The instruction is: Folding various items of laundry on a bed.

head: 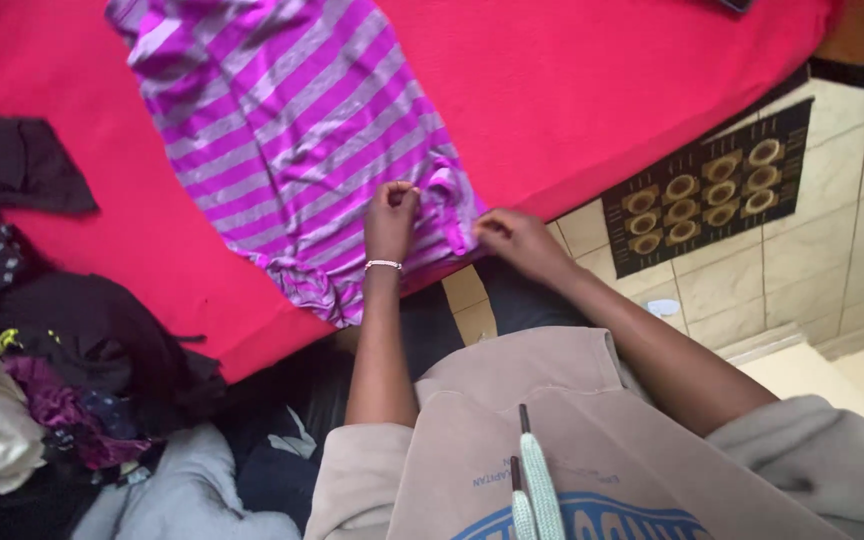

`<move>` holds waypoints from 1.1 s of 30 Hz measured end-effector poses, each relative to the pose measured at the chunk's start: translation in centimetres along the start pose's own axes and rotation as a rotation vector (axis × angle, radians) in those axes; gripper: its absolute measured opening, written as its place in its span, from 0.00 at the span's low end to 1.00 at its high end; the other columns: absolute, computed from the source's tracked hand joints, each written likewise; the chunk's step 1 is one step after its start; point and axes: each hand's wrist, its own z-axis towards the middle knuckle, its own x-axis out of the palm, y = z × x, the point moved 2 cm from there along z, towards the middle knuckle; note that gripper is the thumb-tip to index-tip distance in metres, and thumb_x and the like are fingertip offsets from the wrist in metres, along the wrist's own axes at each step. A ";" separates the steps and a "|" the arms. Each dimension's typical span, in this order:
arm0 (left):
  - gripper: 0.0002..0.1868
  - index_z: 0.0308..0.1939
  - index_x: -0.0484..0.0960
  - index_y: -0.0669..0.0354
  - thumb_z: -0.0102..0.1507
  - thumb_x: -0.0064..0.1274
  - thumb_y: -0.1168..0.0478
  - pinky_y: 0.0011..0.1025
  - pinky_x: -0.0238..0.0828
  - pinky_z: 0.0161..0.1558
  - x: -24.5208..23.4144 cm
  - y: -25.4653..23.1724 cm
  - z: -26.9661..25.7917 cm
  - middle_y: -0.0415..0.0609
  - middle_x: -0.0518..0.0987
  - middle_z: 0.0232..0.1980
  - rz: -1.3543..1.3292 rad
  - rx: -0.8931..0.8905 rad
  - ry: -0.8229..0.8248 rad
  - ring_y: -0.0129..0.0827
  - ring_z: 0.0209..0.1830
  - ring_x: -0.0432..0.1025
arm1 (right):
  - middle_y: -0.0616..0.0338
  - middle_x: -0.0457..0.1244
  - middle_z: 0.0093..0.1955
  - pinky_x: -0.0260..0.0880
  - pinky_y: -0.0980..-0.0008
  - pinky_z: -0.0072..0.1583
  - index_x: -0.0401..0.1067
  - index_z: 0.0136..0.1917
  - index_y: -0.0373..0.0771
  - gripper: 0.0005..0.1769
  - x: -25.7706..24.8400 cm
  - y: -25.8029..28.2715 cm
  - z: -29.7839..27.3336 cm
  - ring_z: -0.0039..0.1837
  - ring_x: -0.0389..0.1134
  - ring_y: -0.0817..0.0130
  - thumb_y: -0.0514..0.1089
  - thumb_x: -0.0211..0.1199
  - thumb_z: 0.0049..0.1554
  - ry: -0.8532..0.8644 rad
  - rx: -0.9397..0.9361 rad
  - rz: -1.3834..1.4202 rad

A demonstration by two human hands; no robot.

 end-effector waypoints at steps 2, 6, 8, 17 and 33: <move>0.12 0.45 0.82 0.60 0.65 0.58 0.56 0.27 0.75 0.37 -2.5 1.4 0.0 0.45 0.85 0.37 -0.141 -0.064 0.029 0.27 0.33 0.78 | 0.55 0.70 0.46 0.71 0.70 0.50 0.76 0.55 0.36 0.14 -0.1 0.1 0.2 0.47 0.70 0.73 0.48 0.62 0.62 -0.019 0.103 0.054; 0.11 0.48 0.81 0.60 0.68 0.54 0.57 0.21 0.73 0.34 -8.4 6.2 -0.3 0.43 0.83 0.38 -0.441 -0.106 -0.046 0.21 0.33 0.77 | 0.55 0.71 0.43 0.69 0.69 0.48 0.75 0.55 0.35 0.14 1.0 2.3 0.5 0.44 0.69 0.75 0.48 0.61 0.64 -0.190 0.101 -0.102; 0.10 0.49 0.80 0.60 0.69 0.53 0.57 0.20 0.72 0.34 -11.6 9.1 -0.6 0.43 0.83 0.39 -0.536 -0.077 -0.098 0.21 0.33 0.77 | 0.55 0.71 0.42 0.69 0.68 0.47 0.75 0.54 0.35 0.14 3.0 3.7 0.9 0.43 0.70 0.73 0.48 0.61 0.64 -0.227 0.106 -0.178; 0.11 0.52 0.78 0.64 0.69 0.51 0.62 0.20 0.73 0.33 -22.9 23.9 -1.4 0.46 0.83 0.45 -0.760 -0.091 -0.313 0.24 0.36 0.78 | 0.53 0.71 0.43 0.71 0.61 0.49 0.75 0.55 0.37 0.14 17.4 8.4 4.4 0.46 0.74 0.60 0.48 0.60 0.63 -0.026 -0.039 -0.300; 0.09 0.47 0.83 0.62 0.68 0.56 0.60 0.29 0.76 0.38 -29.4 12.2 15.5 0.47 0.84 0.40 -0.401 0.192 -0.252 0.30 0.36 0.78 | 0.53 0.69 0.51 0.75 0.64 0.50 0.73 0.57 0.37 0.11 18.8 22.5 20.5 0.48 0.71 0.65 0.44 0.57 0.66 -0.243 0.008 -0.333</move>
